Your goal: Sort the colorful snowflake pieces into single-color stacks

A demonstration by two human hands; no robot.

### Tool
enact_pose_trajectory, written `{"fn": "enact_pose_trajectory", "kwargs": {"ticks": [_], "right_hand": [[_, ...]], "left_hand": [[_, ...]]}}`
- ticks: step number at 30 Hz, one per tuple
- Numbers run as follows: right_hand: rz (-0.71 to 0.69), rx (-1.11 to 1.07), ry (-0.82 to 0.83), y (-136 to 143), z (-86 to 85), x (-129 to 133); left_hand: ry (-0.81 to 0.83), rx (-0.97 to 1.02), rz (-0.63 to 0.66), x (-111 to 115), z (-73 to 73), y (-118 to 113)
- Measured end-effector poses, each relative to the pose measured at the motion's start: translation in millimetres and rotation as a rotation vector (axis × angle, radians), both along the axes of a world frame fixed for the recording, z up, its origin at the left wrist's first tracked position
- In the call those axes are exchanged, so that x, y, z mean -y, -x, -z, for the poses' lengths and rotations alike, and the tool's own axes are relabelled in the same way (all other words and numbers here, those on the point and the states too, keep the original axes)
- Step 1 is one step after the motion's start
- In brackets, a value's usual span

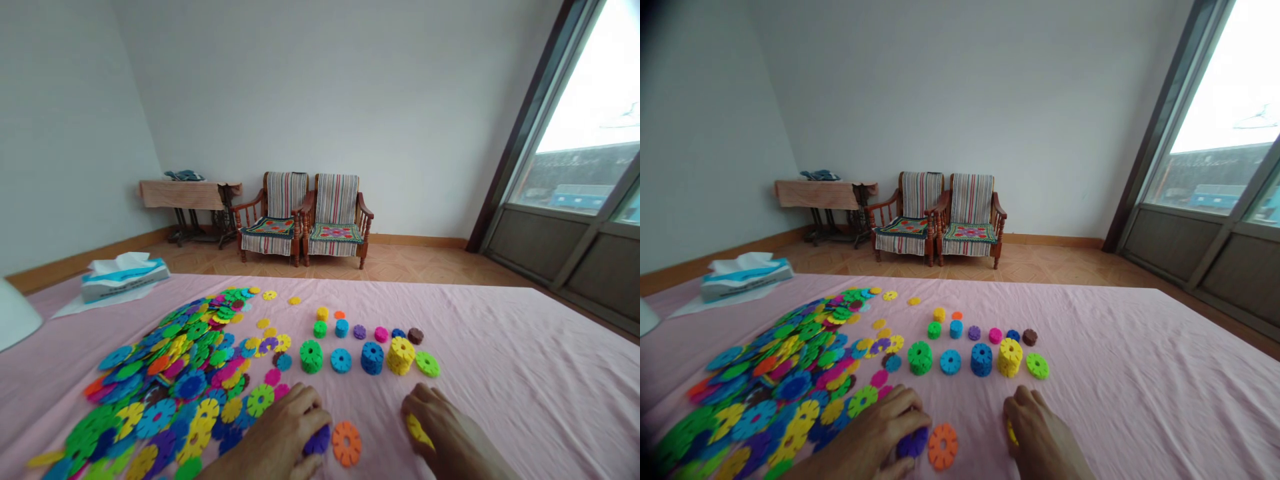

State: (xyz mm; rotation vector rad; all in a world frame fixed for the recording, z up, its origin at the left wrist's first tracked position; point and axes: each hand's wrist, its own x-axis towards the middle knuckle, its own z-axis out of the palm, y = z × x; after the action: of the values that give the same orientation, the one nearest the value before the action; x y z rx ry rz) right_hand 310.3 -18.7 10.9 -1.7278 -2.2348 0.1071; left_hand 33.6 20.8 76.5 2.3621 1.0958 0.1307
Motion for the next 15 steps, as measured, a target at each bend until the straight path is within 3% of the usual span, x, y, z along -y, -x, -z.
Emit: {"fn": "enact_pose_trajectory", "kwargs": {"ticks": [7,11,15], "right_hand": [[-0.075,-0.145,-0.314,13.6,-5.6,-2.5],[-0.141,-0.287,-0.194,41.2,-6.6,-4.2],[-0.159,-0.330,-0.057,61.0,8.8,-4.6]], "left_hand": [[-0.092,0.138,0.001,2.6,7.5,5.6],[-0.165,0.198,-0.014,2.8,8.2,17.3],[-0.282,0.258,-0.137,-14.3,9.0,38.9]]}}
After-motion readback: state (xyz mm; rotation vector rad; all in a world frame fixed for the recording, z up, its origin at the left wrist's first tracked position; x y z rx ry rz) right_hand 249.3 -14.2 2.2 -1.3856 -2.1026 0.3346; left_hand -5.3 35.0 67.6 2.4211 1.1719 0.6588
